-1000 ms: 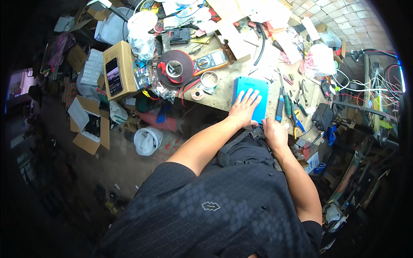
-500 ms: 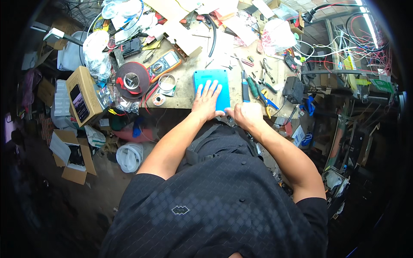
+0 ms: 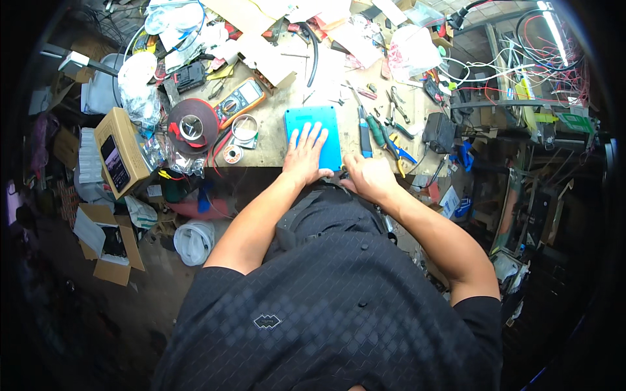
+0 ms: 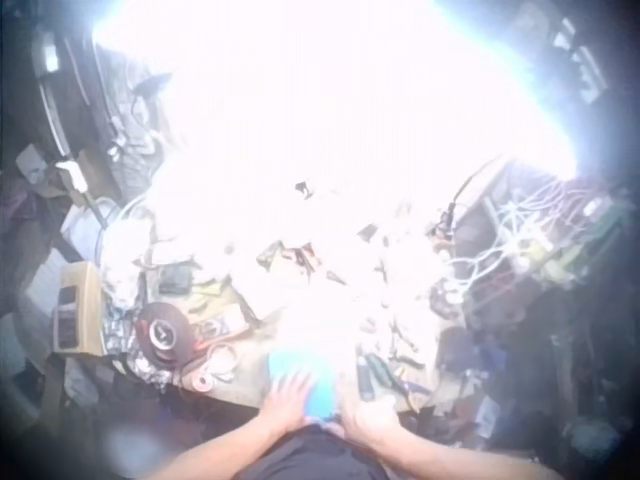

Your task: The person assembles a blue plastic electronics enclosure by placing a circuit board and wires inside, then securing the lid with screws. They use a screwdriver and pliers to manipulate components and fasten the case.

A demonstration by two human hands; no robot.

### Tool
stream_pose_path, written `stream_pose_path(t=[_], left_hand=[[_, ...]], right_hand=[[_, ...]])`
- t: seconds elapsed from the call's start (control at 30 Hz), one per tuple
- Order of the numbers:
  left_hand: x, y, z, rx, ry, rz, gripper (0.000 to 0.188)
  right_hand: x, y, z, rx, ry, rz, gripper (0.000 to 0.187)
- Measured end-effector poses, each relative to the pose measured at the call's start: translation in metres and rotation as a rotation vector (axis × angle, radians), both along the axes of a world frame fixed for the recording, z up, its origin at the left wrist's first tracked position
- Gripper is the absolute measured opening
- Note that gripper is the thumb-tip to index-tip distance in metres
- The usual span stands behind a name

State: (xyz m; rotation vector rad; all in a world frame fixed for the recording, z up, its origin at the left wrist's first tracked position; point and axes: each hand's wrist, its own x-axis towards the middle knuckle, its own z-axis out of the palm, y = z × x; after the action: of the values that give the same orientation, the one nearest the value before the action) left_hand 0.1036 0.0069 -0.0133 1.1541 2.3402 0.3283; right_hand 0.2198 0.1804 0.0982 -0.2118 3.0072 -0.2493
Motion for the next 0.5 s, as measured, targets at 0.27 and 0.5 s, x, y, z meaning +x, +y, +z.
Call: stream_pose_path(t=[0.27, 0.5], left_hand=[[0.005, -0.002, -0.002, 0.013, 0.005, 0.010, 0.125], [0.005, 0.000, -0.002, 0.021, 0.014, 0.011, 0.125]], right_hand=[[0.019, -0.003, -0.036, 0.211, -0.079, -0.144, 0.042], [0.019, -0.001, -0.012, 0.153, -0.060, 0.058, 0.038]])
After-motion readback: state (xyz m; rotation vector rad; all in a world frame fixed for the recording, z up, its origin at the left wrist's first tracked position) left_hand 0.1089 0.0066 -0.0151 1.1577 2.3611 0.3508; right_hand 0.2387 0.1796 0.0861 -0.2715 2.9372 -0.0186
